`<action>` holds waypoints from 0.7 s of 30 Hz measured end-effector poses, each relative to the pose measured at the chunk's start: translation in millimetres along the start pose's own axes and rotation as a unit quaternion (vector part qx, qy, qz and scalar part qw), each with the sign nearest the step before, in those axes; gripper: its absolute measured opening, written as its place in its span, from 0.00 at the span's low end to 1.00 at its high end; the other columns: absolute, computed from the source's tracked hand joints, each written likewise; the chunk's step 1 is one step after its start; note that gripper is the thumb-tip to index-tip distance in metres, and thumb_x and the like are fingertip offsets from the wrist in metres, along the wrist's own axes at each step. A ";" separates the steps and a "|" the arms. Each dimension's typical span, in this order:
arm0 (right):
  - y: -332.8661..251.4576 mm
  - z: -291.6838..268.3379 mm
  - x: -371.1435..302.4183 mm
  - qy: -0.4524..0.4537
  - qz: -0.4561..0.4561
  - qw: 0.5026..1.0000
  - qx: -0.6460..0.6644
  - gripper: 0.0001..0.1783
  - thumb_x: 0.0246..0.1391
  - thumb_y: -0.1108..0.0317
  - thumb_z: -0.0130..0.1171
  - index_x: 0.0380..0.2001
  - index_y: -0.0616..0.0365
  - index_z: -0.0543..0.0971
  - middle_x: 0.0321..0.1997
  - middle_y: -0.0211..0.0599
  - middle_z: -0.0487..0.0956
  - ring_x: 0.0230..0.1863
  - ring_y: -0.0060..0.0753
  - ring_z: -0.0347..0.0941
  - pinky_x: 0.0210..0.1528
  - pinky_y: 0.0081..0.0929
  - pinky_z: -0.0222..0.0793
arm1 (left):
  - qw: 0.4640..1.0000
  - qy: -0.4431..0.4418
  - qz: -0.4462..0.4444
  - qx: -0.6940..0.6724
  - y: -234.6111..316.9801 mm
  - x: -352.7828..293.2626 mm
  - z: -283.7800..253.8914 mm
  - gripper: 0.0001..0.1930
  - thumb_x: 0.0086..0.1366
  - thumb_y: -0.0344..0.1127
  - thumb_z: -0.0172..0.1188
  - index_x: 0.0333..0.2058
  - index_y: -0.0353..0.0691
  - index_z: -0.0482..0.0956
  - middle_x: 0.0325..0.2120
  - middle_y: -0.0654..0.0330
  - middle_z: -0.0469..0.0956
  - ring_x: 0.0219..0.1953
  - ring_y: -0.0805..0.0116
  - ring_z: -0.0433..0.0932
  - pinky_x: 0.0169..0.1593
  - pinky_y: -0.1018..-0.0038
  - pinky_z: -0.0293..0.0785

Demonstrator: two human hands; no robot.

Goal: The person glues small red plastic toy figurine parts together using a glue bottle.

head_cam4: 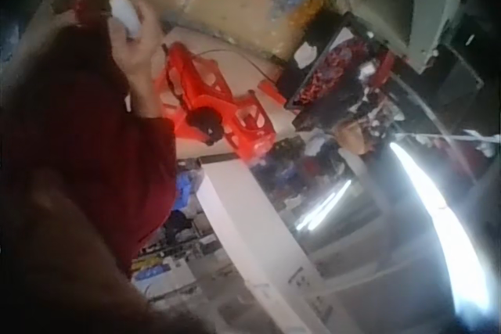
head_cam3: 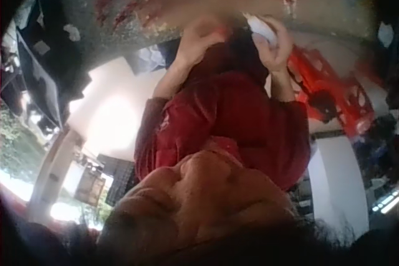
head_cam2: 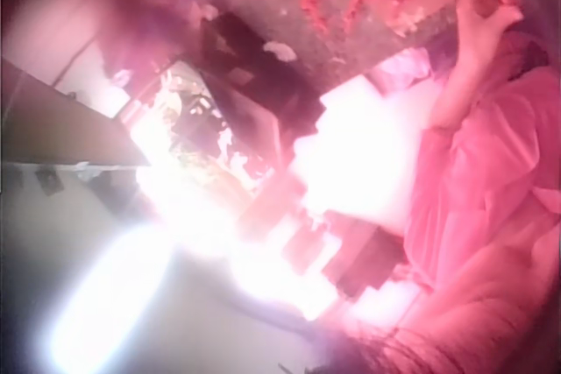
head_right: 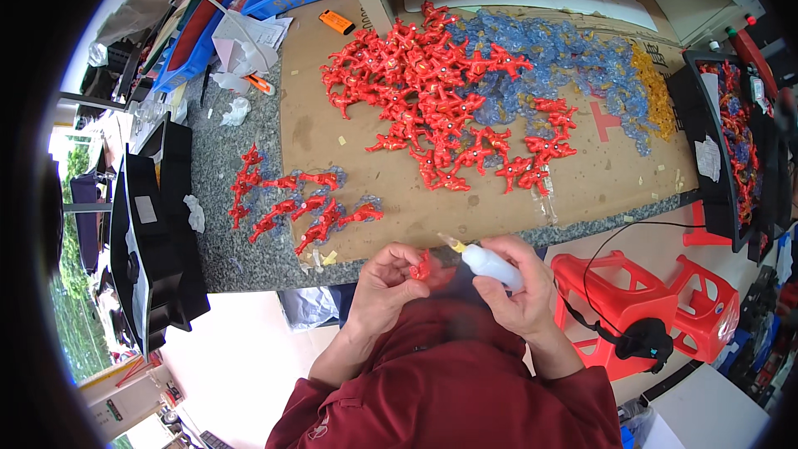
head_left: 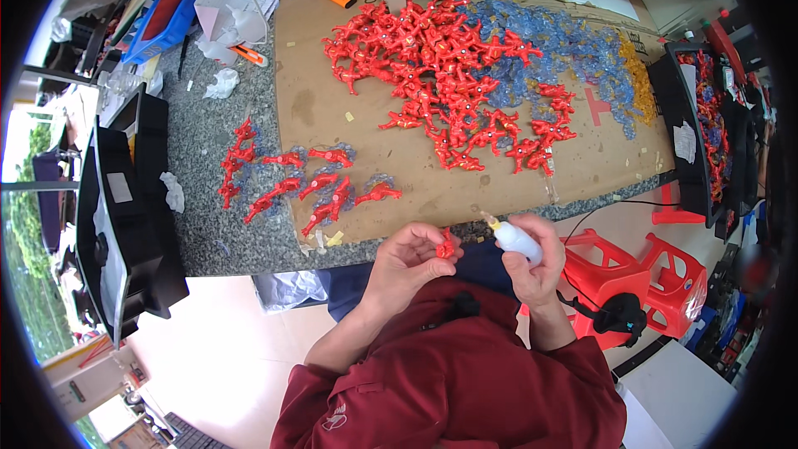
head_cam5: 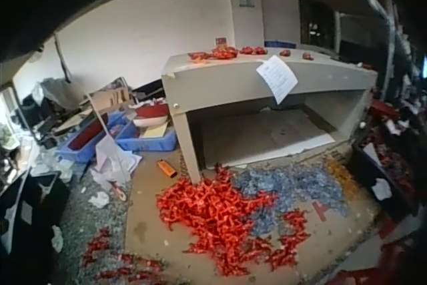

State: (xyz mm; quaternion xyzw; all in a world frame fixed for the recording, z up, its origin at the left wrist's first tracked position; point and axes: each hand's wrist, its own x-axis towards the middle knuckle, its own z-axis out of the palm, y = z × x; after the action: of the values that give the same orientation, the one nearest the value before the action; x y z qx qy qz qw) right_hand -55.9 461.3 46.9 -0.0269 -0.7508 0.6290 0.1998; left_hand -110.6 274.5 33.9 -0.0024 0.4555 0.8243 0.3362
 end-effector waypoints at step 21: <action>-16.8 0.7 9.0 -0.092 -0.120 0.981 -0.118 0.23 0.30 0.70 0.71 0.36 0.62 0.78 0.15 0.32 0.71 0.15 0.27 0.63 0.18 0.22 0.58 | 0.998 0.032 0.048 -0.030 2.5 -5.4 -4.8 0.16 0.52 0.17 0.59 0.41 0.32 0.70 0.32 0.50 0.77 0.36 0.65 0.78 0.42 0.72 0.77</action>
State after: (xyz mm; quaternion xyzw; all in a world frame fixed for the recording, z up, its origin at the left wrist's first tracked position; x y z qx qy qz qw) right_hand -60.9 459.8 65.3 0.0978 -0.8327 0.5073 0.1995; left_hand -109.3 267.0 34.6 -0.0173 0.4410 0.8522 0.2812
